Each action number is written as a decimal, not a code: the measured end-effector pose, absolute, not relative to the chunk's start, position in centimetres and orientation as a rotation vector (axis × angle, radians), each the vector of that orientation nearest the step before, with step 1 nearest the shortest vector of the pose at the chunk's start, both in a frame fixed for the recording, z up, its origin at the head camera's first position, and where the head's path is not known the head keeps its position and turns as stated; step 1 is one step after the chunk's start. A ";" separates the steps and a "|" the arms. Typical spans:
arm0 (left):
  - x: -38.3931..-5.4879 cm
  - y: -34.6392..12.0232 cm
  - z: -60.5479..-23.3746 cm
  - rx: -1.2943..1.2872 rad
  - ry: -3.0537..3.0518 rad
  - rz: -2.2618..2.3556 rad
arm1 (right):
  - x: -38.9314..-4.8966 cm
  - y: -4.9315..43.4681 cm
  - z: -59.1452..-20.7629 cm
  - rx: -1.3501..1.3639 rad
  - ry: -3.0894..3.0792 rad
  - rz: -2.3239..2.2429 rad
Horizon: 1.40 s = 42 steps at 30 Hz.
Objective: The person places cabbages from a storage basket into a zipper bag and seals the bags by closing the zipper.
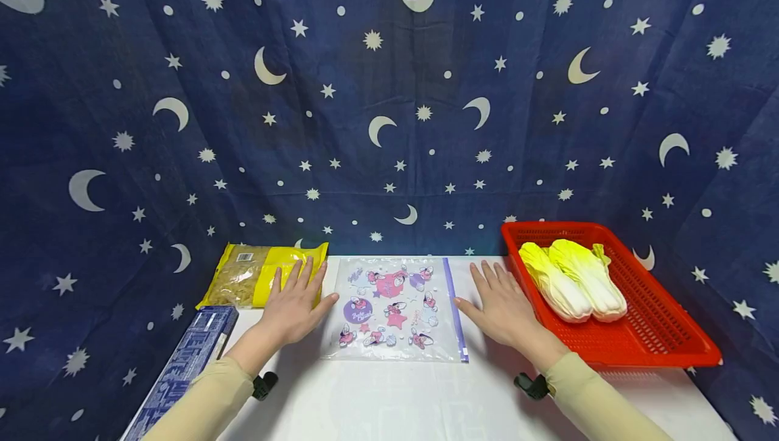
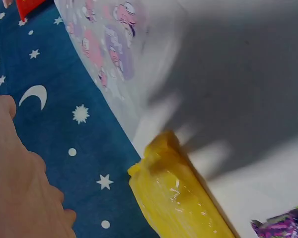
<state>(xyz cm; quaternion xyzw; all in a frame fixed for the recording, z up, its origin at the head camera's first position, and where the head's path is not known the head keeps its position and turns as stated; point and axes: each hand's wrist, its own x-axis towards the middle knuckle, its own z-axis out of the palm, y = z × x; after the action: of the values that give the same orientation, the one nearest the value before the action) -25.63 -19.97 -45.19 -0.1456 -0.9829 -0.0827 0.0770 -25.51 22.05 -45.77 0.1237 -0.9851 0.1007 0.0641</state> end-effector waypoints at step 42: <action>-26.1 -12.8 -45.2 -0.579 -2.942 -0.473 | -27.5 20.2 -47.2 0.085 -2.918 1.212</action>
<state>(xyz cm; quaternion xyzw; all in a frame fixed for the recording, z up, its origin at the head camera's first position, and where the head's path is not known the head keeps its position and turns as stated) -26.06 -12.81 -45.19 -0.1906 -0.9678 -0.1557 0.0529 -27.45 20.24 -47.21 0.0269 -0.9231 0.3835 -0.0097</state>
